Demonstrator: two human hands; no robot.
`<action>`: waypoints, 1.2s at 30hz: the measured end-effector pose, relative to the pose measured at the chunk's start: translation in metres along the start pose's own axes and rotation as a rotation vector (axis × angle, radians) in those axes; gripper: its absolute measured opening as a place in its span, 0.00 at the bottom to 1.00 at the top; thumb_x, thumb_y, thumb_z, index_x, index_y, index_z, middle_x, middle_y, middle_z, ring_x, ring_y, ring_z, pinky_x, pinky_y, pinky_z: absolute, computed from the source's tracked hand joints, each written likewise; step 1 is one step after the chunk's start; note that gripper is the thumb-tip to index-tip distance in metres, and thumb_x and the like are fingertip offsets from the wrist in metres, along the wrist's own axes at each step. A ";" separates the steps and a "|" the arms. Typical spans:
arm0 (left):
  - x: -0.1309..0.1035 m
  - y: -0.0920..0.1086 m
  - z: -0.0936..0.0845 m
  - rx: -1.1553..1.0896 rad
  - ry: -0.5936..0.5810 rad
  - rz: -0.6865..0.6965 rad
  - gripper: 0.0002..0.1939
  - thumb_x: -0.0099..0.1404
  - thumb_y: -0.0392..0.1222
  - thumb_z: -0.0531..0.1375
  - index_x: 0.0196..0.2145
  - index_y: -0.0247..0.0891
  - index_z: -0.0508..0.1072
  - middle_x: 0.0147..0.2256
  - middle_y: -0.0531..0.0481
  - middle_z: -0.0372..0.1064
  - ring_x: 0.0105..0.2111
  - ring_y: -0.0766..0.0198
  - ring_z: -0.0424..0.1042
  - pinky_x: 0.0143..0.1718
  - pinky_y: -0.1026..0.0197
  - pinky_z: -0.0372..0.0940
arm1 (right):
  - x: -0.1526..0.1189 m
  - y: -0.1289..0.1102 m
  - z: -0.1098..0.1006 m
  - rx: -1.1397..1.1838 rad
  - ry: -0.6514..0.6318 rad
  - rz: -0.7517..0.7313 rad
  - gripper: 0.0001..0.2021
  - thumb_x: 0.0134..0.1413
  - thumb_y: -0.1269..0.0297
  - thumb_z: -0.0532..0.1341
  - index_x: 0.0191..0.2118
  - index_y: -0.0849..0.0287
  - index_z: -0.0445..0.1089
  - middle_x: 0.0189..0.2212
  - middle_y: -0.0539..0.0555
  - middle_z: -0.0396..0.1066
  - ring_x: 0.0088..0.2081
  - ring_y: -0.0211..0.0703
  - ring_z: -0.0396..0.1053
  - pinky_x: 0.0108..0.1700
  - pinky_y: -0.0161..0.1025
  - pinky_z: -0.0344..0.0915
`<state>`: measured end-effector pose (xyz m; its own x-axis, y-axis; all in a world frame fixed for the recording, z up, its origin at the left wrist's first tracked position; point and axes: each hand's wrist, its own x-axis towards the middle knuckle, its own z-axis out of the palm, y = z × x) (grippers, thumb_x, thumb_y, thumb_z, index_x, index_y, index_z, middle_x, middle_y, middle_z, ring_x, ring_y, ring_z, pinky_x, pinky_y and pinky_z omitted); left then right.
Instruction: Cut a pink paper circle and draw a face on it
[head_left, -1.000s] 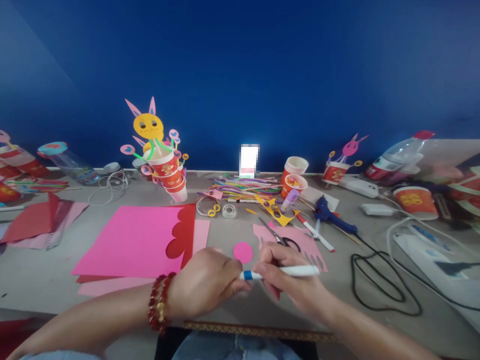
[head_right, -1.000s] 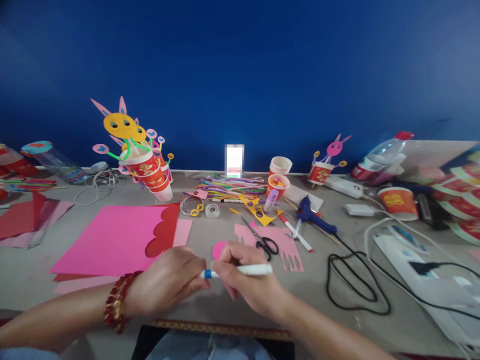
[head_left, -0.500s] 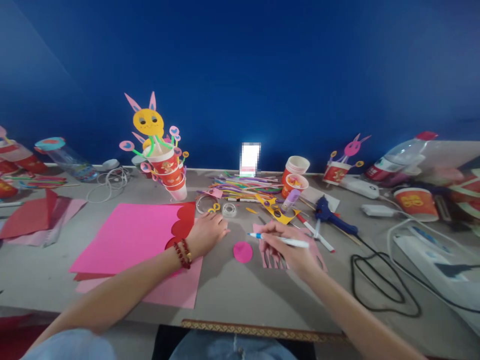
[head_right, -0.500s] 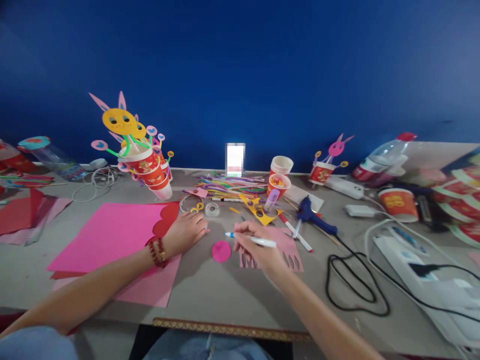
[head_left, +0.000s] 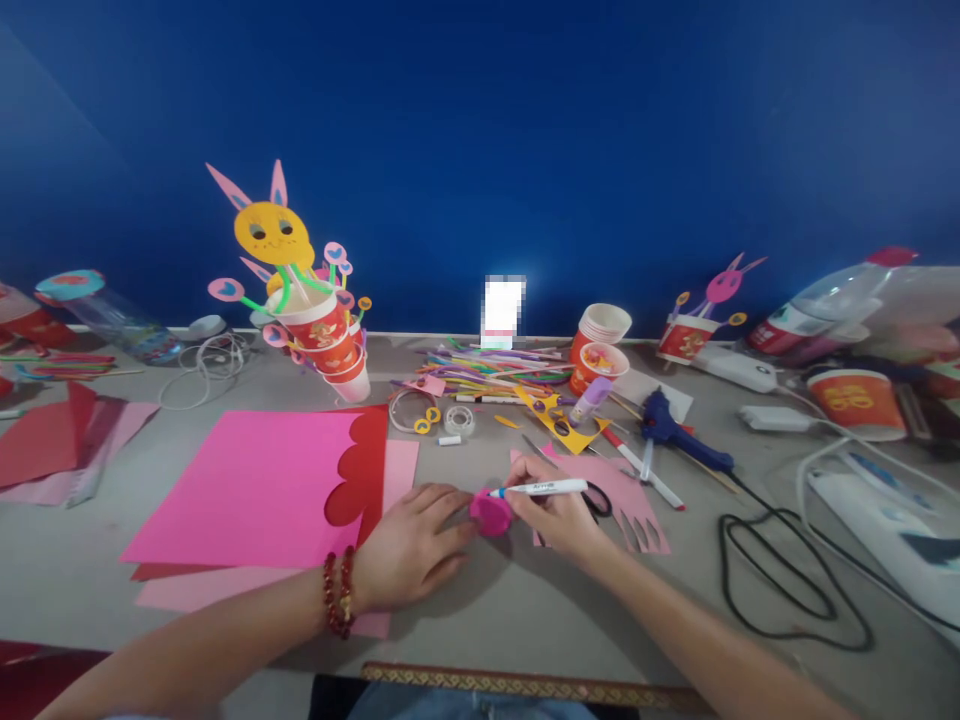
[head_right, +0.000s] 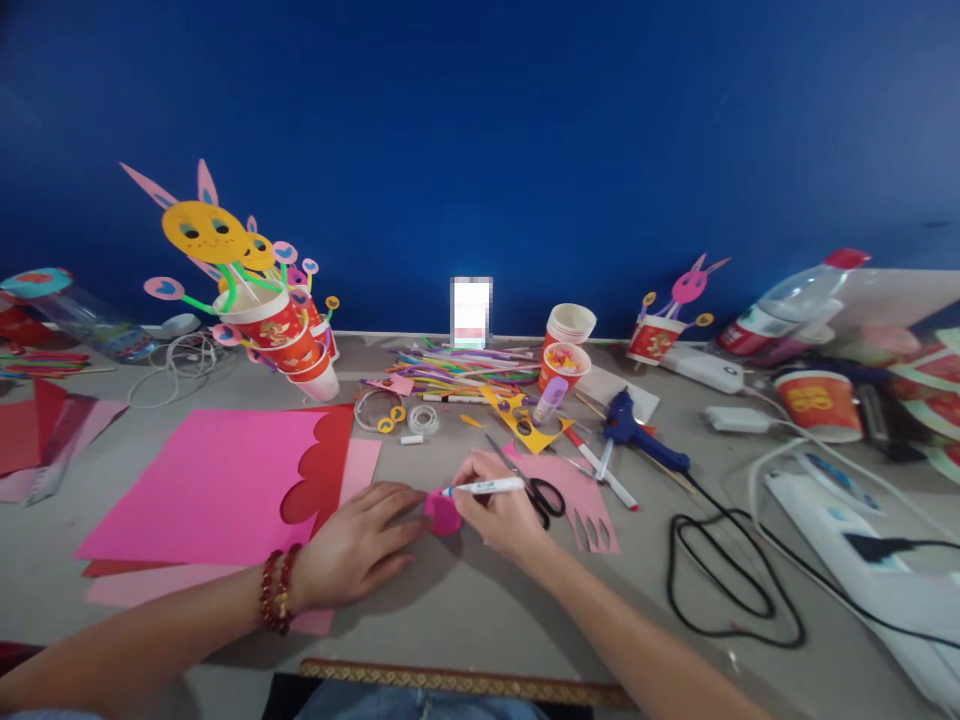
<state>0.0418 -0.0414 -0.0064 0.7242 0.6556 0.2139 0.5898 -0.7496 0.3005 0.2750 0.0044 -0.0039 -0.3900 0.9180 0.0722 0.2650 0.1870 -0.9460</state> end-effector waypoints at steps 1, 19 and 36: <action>0.000 0.000 0.002 -0.006 -0.005 -0.003 0.20 0.66 0.42 0.57 0.55 0.39 0.66 0.56 0.41 0.62 0.55 0.51 0.61 0.56 0.46 0.60 | 0.001 0.000 0.002 -0.029 0.007 -0.015 0.05 0.53 0.70 0.58 0.28 0.57 0.63 0.21 0.46 0.63 0.23 0.36 0.61 0.25 0.33 0.58; 0.007 -0.005 0.007 -0.024 -0.049 -0.022 0.12 0.67 0.40 0.58 0.49 0.40 0.70 0.53 0.44 0.65 0.55 0.54 0.62 0.58 0.50 0.60 | 0.002 0.022 0.015 -0.166 -0.008 -0.053 0.06 0.52 0.72 0.56 0.27 0.56 0.62 0.21 0.47 0.65 0.22 0.36 0.59 0.26 0.34 0.55; 0.006 -0.005 0.006 0.000 -0.054 -0.026 0.13 0.67 0.42 0.59 0.48 0.40 0.71 0.54 0.43 0.64 0.55 0.53 0.62 0.57 0.49 0.60 | 0.002 0.019 0.014 -0.177 -0.037 -0.059 0.05 0.54 0.70 0.56 0.28 0.56 0.62 0.20 0.46 0.64 0.21 0.36 0.59 0.26 0.34 0.54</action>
<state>0.0458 -0.0345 -0.0125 0.7268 0.6690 0.1555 0.6086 -0.7322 0.3056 0.2666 0.0044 -0.0261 -0.4408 0.8906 0.1116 0.3898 0.3020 -0.8700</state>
